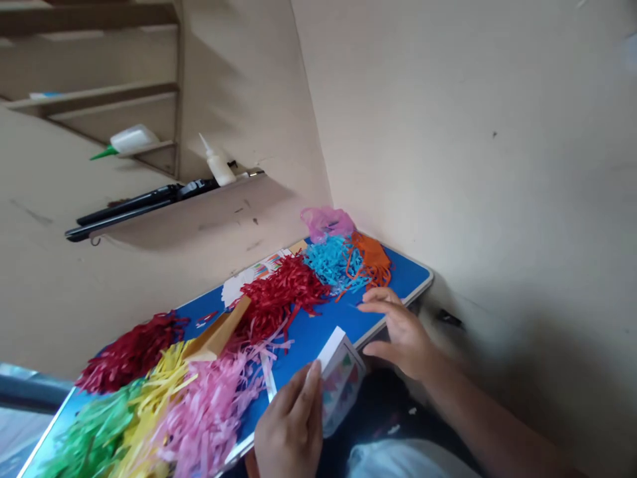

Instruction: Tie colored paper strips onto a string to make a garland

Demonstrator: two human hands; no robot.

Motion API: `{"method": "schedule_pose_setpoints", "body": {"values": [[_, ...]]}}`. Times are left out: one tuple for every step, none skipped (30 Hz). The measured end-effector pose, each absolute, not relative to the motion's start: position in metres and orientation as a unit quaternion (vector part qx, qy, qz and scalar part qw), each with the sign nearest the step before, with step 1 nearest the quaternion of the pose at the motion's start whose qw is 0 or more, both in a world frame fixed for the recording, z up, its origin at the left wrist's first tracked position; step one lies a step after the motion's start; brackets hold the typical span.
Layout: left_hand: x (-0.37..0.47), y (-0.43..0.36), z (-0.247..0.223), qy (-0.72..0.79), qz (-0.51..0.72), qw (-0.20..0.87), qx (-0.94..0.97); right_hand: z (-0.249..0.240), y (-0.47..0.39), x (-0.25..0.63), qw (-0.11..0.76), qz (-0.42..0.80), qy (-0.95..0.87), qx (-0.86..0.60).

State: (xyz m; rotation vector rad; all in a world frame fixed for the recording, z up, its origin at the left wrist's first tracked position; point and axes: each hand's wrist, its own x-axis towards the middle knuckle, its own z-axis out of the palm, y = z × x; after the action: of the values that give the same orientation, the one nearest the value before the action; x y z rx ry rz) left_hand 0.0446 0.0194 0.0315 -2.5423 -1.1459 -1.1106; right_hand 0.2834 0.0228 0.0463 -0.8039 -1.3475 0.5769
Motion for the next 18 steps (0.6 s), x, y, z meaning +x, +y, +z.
{"method": "schedule_pose_setpoints", "body": {"values": [[0.046,0.018,0.028,-0.400,-0.366,0.085,-0.836,0.043,0.017,0.277,0.703,0.316,-0.541,-0.337],[0.047,0.015,0.024,-0.415,-0.364,0.100,-0.828,0.037,0.011,0.268,0.718,0.394,-0.478,-0.318],[0.048,0.013,0.020,-0.425,-0.362,0.112,-0.822,0.031,0.006,0.257,0.714,0.478,-0.412,-0.304],[0.049,0.011,0.017,-0.431,-0.359,0.120,-0.819,0.024,0.003,0.245,0.695,0.555,-0.349,-0.295],[0.049,0.010,0.015,-0.434,-0.357,0.126,-0.818,0.017,0.001,0.232,0.675,0.609,-0.296,-0.291],[0.050,0.008,0.013,-0.435,-0.354,0.131,-0.818,0.012,0.000,0.222,0.661,0.643,-0.258,-0.289],[0.050,0.007,0.012,-0.436,-0.349,0.135,-0.819,0.008,0.001,0.213,0.657,0.657,-0.235,-0.286],[0.051,0.005,0.012,-0.438,-0.343,0.140,-0.819,0.007,0.003,0.207,0.661,0.660,-0.223,-0.281],[0.051,0.005,0.012,-0.439,-0.338,0.143,-0.820,0.007,0.005,0.202,0.665,0.658,-0.221,-0.276],[0.052,0.004,0.012,-0.439,-0.336,0.147,-0.820,0.009,0.006,0.200,0.668,0.654,-0.222,-0.276],[0.052,0.004,0.012,-0.437,-0.338,0.153,-0.819,0.012,0.006,0.199,0.670,0.651,-0.223,-0.279],[0.053,0.004,0.012,-0.432,-0.345,0.161,-0.818,0.015,0.006,0.199,0.671,0.647,-0.221,-0.287],[0.054,0.004,0.012,-0.425,-0.352,0.168,-0.817,0.018,0.005,0.199,0.673,0.642,-0.216,-0.297],[0.054,0.004,0.013,-0.418,-0.360,0.173,-0.816,0.021,0.003,0.199,0.675,0.635,-0.212,-0.309],[0.055,0.005,0.013,-0.410,-0.366,0.175,-0.817,0.023,0.002,0.198,0.678,0.628,-0.209,-0.319],[0.056,0.006,0.013,-0.402,-0.370,0.174,-0.819,0.025,0.000,0.198,0.680,0.623,-0.207,-0.326],[0.056,0.006,0.013,-0.393,-0.372,0.171,-0.823,0.025,0.000,0.197,0.681,0.619,-0.207,-0.332],[0.056,0.007,0.013,-0.385,-0.371,0.169,-0.828,0.026,-0.001,0.197,0.682,0.616,-0.207,-0.336]]}}
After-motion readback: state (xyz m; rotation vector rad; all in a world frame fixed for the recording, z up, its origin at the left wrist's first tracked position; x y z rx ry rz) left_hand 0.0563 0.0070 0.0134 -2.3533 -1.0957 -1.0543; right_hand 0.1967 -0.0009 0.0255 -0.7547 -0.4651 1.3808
